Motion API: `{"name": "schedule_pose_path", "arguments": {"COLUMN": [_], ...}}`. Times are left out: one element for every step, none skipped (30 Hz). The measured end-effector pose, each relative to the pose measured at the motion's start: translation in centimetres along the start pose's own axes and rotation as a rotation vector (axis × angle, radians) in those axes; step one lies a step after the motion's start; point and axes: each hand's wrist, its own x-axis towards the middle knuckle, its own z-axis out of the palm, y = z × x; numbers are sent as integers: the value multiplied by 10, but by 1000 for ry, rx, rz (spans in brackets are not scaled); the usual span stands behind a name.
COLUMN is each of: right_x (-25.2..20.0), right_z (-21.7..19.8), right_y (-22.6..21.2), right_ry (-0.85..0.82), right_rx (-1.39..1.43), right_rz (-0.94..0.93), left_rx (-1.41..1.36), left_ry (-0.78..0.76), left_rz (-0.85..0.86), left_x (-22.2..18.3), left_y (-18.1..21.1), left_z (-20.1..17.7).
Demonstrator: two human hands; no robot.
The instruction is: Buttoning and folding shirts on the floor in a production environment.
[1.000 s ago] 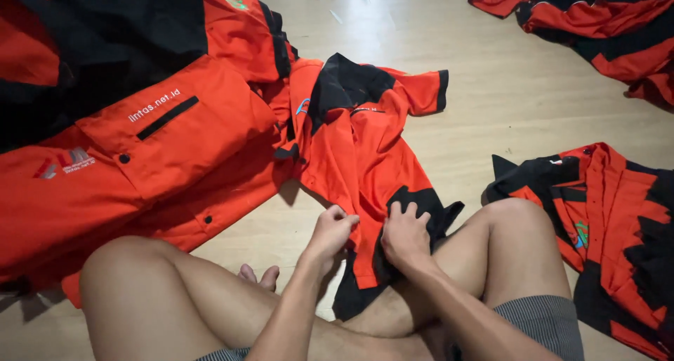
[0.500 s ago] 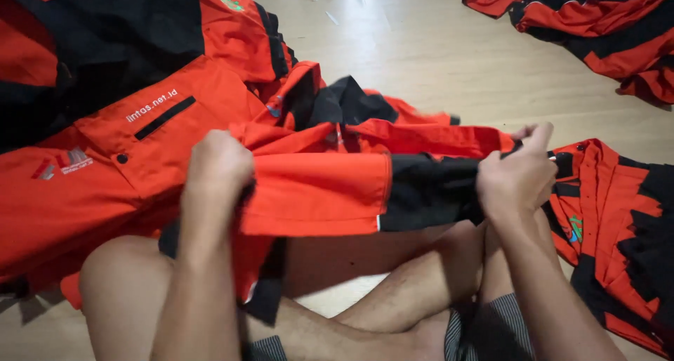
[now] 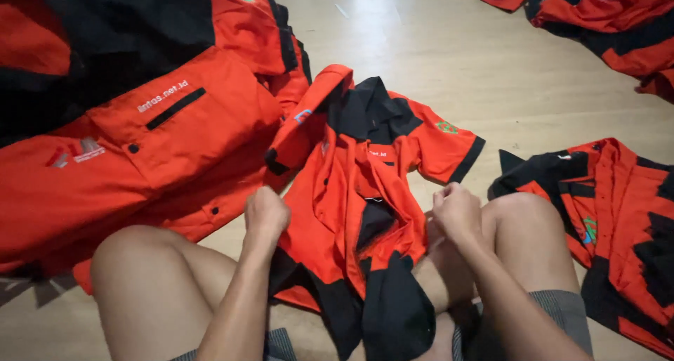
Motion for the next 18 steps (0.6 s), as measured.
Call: {"name": "schedule_pose_path", "arguments": {"right_x": [15, 27, 23, 21, 19, 7, -4, -16, -14, -15, -15, -14, -13, -11, -9, -9, -9, -2], "right_z": [15, 31, 36, 39, 41, 29, 17, 6, 1, -3, -7, -13, -19, -26, -33, -38, -43, -52], "right_y": [4, 11, -7, -21, -35, -48, -62, -77, -75, -71, -68, -62, -56, -51, -52, -52, -51, -51], "right_ry": [20, 36, 27, -10, -47, -48, -140, -240, -248, -247, -245, -247, -230, -211, -211, -194, -175, -178], "right_rx": [69, 135, 131, 227, 322, 325, 408, 485, 482, 555, 629, 628, 743, 857, 856, 970, 1083, 1083], "right_rz": [83, 170, 167, 161, 155, 164, 186, 198, 198, 192, 185, 192, 182, 169, 172, 162, 153, 161], "left_rx": [19, 41, 41, 96, 152, 159, 53, -60, -60, -193, -328, -324, -527, -734, -733, -740, -746, -742], "left_ry": [15, 23, 21, -71, -163, -168, -213, -254, -256, -378, -497, -503, -678, -848, -850, -888, -925, -930], "left_rz": [-98, -199, -209, -174, -139, -136, -80, -35, -44, -73, -103, -105, -139, -170, -172, -158, -144, -151], "left_x": [10, 18, -8, -31, -54, -56, -57, -61, -65, -70, -74, -77, -80, -83, -80, -78, -77, -80], "left_y": [-1, -2, 14, 36, 58, 62, 66, 66, 69, 72, 75, 81, 87, 94, 98, 99, 101, 108], "left_z": [7, 16, 3, -11, -24, -18, -13, -8, -8, -8, -7, -9, -12, -15, -21, -25, -29, -41]}}
